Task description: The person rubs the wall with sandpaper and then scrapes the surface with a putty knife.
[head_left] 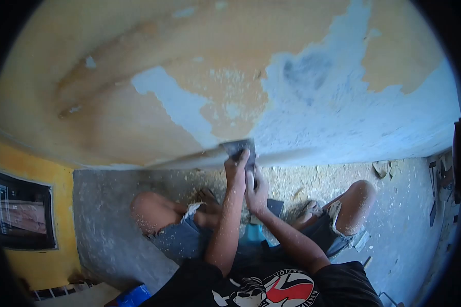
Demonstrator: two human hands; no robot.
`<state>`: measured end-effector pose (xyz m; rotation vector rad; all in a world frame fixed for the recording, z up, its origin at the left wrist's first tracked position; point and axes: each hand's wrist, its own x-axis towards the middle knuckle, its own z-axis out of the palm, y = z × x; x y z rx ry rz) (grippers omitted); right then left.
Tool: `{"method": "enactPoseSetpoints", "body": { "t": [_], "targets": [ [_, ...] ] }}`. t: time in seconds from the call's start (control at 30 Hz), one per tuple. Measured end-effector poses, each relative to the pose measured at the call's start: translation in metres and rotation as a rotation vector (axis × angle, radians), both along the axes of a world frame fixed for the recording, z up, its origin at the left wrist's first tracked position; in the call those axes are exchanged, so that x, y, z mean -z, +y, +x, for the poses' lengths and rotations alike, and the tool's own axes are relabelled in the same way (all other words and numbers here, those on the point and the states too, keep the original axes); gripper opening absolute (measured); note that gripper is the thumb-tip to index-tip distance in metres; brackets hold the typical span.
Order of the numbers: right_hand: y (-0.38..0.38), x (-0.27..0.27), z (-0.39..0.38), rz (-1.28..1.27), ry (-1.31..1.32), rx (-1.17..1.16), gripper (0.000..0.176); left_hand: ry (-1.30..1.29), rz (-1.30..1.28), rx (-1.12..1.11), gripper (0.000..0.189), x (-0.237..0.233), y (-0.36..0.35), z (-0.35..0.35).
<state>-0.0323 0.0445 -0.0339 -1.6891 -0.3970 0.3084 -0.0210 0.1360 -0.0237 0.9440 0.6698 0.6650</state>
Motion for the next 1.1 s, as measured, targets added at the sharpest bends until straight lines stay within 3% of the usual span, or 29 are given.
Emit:
{"method": "enactPoseSetpoints", "body": {
  "t": [0.03,0.07,0.17,0.23,0.3,0.37,0.43,0.47,0.63,0.7,0.73,0.83,0.9,0.97,1.1],
  "targets": [
    [-0.002,0.001,0.000,-0.029,-0.039,-0.014,0.045,-0.021,-0.044,0.004,0.024,0.004,-0.003,0.001],
    [0.005,-0.008,0.004,-0.012,-0.058,0.007,0.045,-0.099,-0.064,0.085,0.024,-0.021,-0.003,-0.002],
    [0.010,-0.029,0.014,0.044,0.038,-0.030,0.046,-0.001,0.048,0.076,0.027,-0.066,0.003,-0.002],
    [0.006,-0.020,0.007,0.112,0.119,-0.084,0.047,0.003,-0.005,0.095,0.027,-0.051,0.003,-0.002],
    [0.003,0.004,0.005,0.053,0.076,-0.028,0.047,0.033,0.029,-0.029,0.027,-0.028,-0.004,0.005],
    [0.005,-0.007,0.007,-0.013,-0.066,-0.012,0.048,-0.005,-0.013,0.029,0.028,-0.048,-0.003,0.007],
    [0.010,-0.019,0.003,0.045,0.224,-0.028,0.048,-0.015,0.001,0.076,0.020,-0.058,0.002,0.004],
    [0.010,-0.013,0.003,0.072,0.076,-0.010,0.048,0.027,-0.020,0.082,0.019,-0.054,0.003,0.004],
    [0.005,-0.032,0.013,-0.018,-0.073,0.004,0.041,-0.072,0.017,0.073,0.025,-0.056,-0.001,0.011],
    [0.011,-0.044,0.017,0.109,-0.011,-0.023,0.035,-0.074,0.065,0.124,0.024,-0.094,0.002,0.010],
    [0.008,-0.084,0.020,0.082,0.163,-0.081,0.033,-0.089,0.103,0.105,0.024,-0.101,0.004,0.013],
    [0.000,-0.074,0.014,0.071,0.037,-0.105,0.036,-0.054,0.050,0.104,0.024,-0.108,-0.005,0.005],
    [0.001,-0.051,0.001,0.143,-0.032,0.029,0.041,-0.046,0.037,0.069,0.024,-0.095,-0.009,0.002],
    [0.002,-0.058,0.005,0.121,0.045,-0.076,0.046,-0.039,0.038,0.085,0.025,-0.099,-0.008,0.002],
    [0.005,-0.047,0.001,0.147,0.109,-0.073,0.043,0.029,0.006,0.090,0.025,-0.098,-0.002,0.003]
  ]
}}
